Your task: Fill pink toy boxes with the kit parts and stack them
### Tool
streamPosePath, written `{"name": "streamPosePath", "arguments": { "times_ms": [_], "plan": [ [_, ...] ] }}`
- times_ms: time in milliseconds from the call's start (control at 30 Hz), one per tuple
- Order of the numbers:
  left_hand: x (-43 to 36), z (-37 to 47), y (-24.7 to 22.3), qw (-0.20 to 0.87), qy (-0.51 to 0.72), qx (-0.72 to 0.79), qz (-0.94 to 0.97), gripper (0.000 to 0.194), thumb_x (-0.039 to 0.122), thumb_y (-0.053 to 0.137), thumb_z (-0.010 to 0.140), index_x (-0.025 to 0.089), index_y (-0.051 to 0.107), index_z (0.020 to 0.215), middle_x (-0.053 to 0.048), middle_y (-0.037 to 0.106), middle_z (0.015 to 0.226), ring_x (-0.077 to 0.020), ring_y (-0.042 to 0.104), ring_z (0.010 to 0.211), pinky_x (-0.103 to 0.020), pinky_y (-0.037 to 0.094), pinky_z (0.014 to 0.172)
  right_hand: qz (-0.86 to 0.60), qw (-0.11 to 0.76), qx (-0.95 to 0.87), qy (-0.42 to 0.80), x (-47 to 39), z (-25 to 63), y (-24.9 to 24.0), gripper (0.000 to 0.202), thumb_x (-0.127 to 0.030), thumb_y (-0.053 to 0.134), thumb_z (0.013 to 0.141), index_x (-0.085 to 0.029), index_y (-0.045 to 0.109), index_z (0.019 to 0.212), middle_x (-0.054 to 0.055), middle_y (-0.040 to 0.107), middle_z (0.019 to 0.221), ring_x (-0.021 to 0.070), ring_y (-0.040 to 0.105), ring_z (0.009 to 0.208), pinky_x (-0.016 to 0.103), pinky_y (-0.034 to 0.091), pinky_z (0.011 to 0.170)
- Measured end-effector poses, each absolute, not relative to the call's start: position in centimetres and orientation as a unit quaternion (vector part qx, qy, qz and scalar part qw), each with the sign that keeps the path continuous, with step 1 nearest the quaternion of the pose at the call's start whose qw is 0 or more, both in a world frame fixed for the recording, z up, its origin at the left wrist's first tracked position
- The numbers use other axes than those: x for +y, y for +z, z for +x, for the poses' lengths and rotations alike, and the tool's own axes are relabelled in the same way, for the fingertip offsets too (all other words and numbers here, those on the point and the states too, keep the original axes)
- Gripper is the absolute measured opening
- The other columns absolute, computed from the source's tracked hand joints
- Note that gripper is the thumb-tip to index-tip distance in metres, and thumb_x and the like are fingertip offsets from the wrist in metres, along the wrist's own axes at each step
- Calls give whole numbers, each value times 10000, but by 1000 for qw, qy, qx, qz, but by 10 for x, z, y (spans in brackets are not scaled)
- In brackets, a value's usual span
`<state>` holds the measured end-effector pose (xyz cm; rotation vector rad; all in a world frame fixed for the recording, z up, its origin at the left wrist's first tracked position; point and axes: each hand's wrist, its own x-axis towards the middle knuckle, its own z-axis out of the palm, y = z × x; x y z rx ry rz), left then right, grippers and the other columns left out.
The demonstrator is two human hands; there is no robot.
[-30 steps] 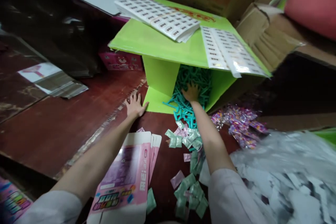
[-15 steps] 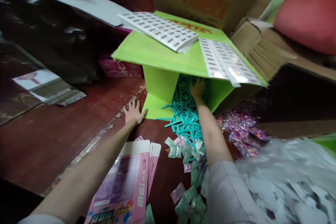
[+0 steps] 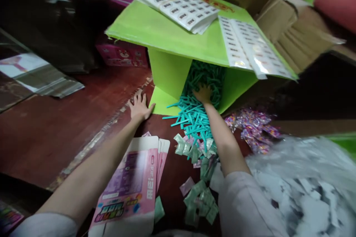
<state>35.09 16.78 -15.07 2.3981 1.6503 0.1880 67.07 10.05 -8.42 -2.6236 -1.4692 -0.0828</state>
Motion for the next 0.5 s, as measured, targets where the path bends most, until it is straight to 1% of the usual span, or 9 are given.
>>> {"name": "streamPosePath", "arguments": {
  "times_ms": [67, 133, 200, 267, 333, 400, 433, 500],
  "plan": [
    [169, 350, -151, 110, 67, 561, 818, 823, 642, 222, 840, 115, 212, 1471, -141, 126, 1551, -329, 84, 1421, -603, 37, 1109, -862, 39, -505, 1, 88, 655, -76, 637, -604, 446, 836, -255, 440, 1368, 112, 406, 1433, 389, 345, 1273, 595, 275, 1002],
    [171, 350, -152, 106, 71, 560, 819, 820, 643, 211, 845, 112, 220, 1469, -147, 136, 1548, -333, 95, 1418, -611, 61, 1104, -860, 24, -507, 57, 77, 640, -62, 610, -586, 449, 842, -272, 448, 1365, 84, 385, 1455, 390, 342, 1291, 604, 235, 1037],
    [172, 350, -154, 99, 76, 556, 822, 815, 645, 210, 850, 110, 230, 1464, -155, 143, 1545, -338, 105, 1414, -621, 88, 1095, -858, 21, -502, 104, 60, 628, -43, 565, -532, 463, 858, -291, 444, 1369, 55, 398, 1451, 365, 366, 1298, 573, 218, 1071],
    [174, 350, -156, 92, 84, 553, 824, 804, 640, 234, 857, 106, 237, 1459, -162, 148, 1543, -346, 114, 1409, -629, 103, 1087, -847, 40, -515, 127, 33, 616, -20, 519, -456, 494, 864, -304, 457, 1359, 33, 431, 1431, 328, 422, 1278, 508, 263, 1080],
    [176, 351, -158, 90, 94, 550, 825, 790, 625, 278, 863, 101, 239, 1452, -162, 158, 1541, -353, 127, 1403, -635, 108, 1083, -819, 90, -548, 143, -9, 603, 4, 438, -379, 504, 870, -299, 531, 1300, 14, 487, 1388, 278, 476, 1248, 421, 321, 1069],
    [177, 352, -158, 102, 112, 546, 824, 779, 607, 342, 857, 92, 261, 1435, -162, 178, 1536, -365, 146, 1393, -648, 110, 1074, -792, 171, -563, 163, -65, 589, 24, 357, -330, 481, 881, -283, 615, 1209, 0, 570, 1303, 227, 526, 1204, 353, 368, 1041],
    [177, 352, -156, 110, 124, 544, 822, 763, 592, 373, 850, 87, 294, 1416, -166, 197, 1530, -371, 161, 1386, -657, 117, 1066, -793, 217, -545, 164, -98, 581, 31, 334, -323, 469, 884, -282, 641, 1168, -7, 619, 1235, 205, 561, 1160, 334, 394, 1017],
    [174, 349, -148, 123, 158, 538, 819, 654, 538, 383, 861, 91, 409, 1338, -168, 269, 1504, -372, 216, 1366, -670, 157, 1046, -824, 294, -463, 143, -166, 567, 34, 314, -336, 491, 862, -284, 657, 1123, -5, 678, 1118, 202, 627, 1037, 341, 449, 949]
  ]
}}
